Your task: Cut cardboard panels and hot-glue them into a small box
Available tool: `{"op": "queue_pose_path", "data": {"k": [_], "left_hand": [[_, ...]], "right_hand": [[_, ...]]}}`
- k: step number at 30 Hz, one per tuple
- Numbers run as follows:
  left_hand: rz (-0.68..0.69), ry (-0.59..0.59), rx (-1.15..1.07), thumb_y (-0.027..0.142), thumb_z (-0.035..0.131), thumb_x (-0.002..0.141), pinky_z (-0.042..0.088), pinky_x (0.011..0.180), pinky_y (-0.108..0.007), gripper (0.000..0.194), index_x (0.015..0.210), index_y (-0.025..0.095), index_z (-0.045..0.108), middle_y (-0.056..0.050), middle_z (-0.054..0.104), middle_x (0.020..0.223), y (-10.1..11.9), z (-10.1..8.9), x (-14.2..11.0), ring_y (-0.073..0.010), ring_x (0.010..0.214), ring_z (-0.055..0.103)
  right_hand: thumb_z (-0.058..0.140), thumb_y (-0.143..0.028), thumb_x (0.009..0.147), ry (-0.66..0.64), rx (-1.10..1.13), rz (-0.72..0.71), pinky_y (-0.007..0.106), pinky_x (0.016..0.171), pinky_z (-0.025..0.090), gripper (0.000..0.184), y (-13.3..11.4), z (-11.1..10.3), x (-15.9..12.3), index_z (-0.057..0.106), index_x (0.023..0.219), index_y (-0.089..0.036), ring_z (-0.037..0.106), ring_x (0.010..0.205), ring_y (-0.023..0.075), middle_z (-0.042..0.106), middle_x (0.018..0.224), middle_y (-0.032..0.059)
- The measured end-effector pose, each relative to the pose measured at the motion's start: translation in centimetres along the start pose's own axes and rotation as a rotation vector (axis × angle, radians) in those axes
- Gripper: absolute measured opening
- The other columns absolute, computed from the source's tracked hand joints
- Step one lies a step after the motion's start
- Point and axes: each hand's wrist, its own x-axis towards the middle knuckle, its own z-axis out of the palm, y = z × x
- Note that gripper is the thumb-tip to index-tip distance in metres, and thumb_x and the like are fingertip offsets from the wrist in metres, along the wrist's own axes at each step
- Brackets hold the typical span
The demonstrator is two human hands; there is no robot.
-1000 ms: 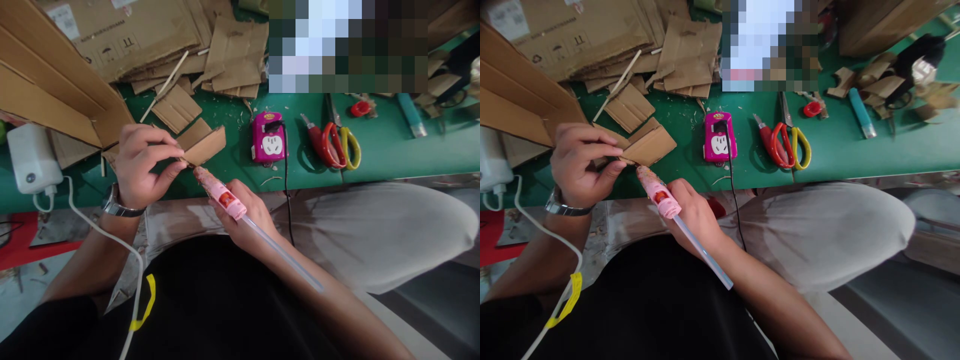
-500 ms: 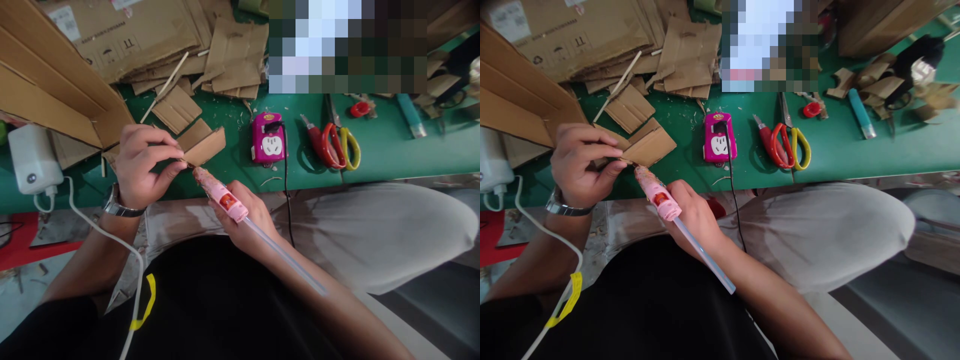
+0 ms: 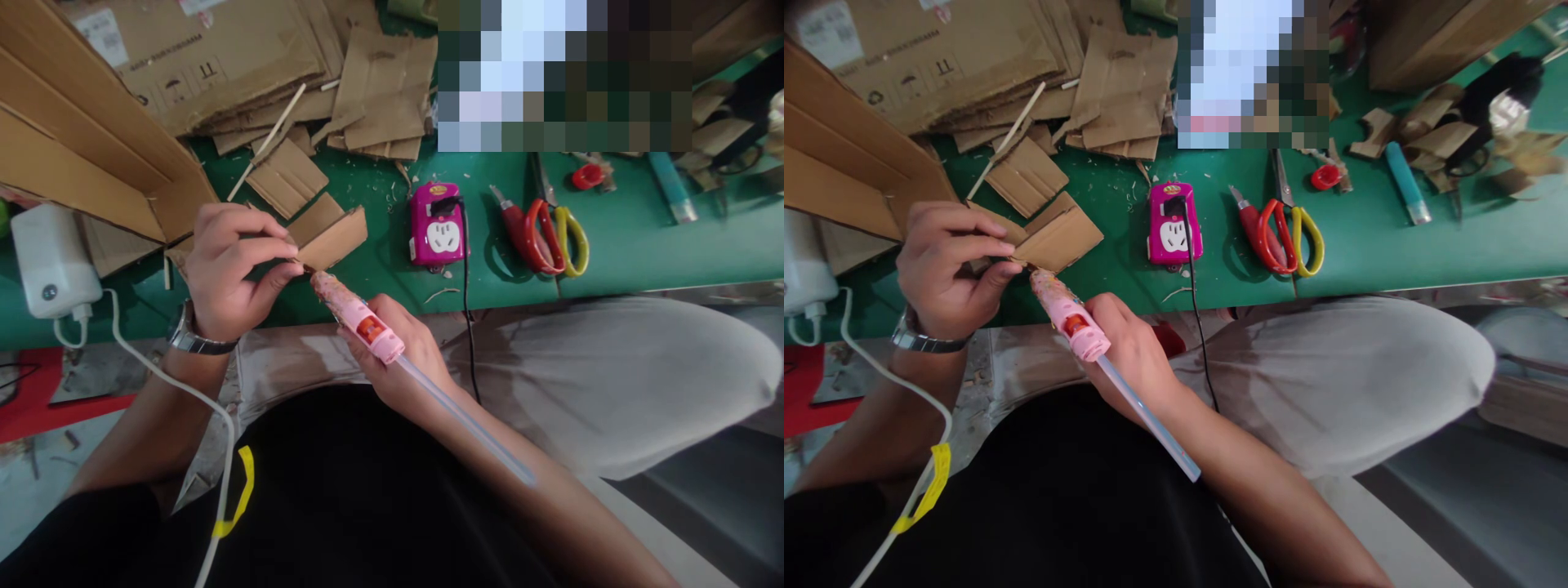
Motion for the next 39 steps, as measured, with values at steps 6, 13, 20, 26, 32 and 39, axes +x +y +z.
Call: {"op": "queue_pose_path", "data": {"k": [6, 13, 20, 26, 32, 39], "left_hand": [[-0.006, -0.011, -0.013, 0.036, 0.077, 0.104, 0.061, 0.094, -0.056, 0.014, 0.115, 0.028, 0.074, -0.003, 0.077, 0.112, 0.2, -0.1, 0.0, -0.0226, 0.109, 0.071], [-0.001, 0.002, -0.024, 0.035, 0.077, 0.105, 0.062, 0.092, -0.058, 0.011, 0.112, 0.027, 0.074, -0.003, 0.076, 0.110, 0.3, 0.0, 0.0, -0.0218, 0.109, 0.070], [0.016, 0.035, -0.051, 0.035, 0.078, 0.102, 0.059, 0.096, -0.050, 0.014, 0.114, 0.029, 0.074, -0.003, 0.076, 0.110, -0.2, 0.3, 0.0, -0.0224, 0.108, 0.070], [0.041, 0.054, -0.079, 0.030, 0.083, 0.098, 0.057, 0.096, -0.049, 0.017, 0.112, 0.025, 0.075, -0.006, 0.076, 0.108, -0.4, 0.5, -0.1, -0.0245, 0.106, 0.069], [0.029, 0.038, -0.039, 0.037, 0.079, 0.101, 0.059, 0.095, -0.050, 0.015, 0.113, 0.030, 0.073, -0.002, 0.076, 0.109, -0.3, 0.4, 0.0, -0.0224, 0.105, 0.070], [0.023, 0.048, -0.014, 0.038, 0.078, 0.102, 0.061, 0.092, -0.051, 0.014, 0.109, 0.028, 0.073, -0.004, 0.077, 0.107, -0.2, 0.5, 0.1, -0.0237, 0.104, 0.071]], "right_hand": [[0.065, -0.034, 0.100, 0.011, 0.032, -0.013, 0.028, 0.060, 0.041, 0.013, 0.1, 0.1, 0.1, 0.057, 0.095, -0.025, 0.056, 0.065, 0.0165, 0.065, 0.083, 0.0004], [0.066, -0.030, 0.100, 0.005, 0.022, -0.012, 0.027, 0.059, 0.039, 0.013, 0.0, 0.1, 0.0, 0.056, 0.094, -0.025, 0.055, 0.065, 0.0160, 0.064, 0.082, -0.0002], [0.068, -0.029, 0.100, 0.027, 0.059, -0.057, 0.027, 0.058, 0.037, 0.018, 0.3, 0.3, 0.0, 0.052, 0.092, -0.025, 0.053, 0.064, 0.0152, 0.061, 0.081, -0.0017], [0.069, -0.025, 0.099, 0.056, 0.074, -0.099, 0.028, 0.061, 0.041, 0.021, 0.3, 0.4, 0.2, 0.049, 0.091, -0.026, 0.054, 0.065, 0.0148, 0.060, 0.083, -0.0020], [0.064, -0.021, 0.102, 0.084, 0.141, -0.205, 0.032, 0.074, 0.052, 0.006, 0.7, -0.1, 0.3, 0.059, 0.099, -0.022, 0.064, 0.082, 0.0188, 0.062, 0.094, 0.0035], [0.063, -0.022, 0.104, 0.117, 0.226, -0.212, 0.037, 0.078, 0.056, 0.001, 0.8, -1.1, 0.4, 0.063, 0.104, -0.023, 0.067, 0.086, 0.0210, 0.065, 0.094, 0.0044]]}}
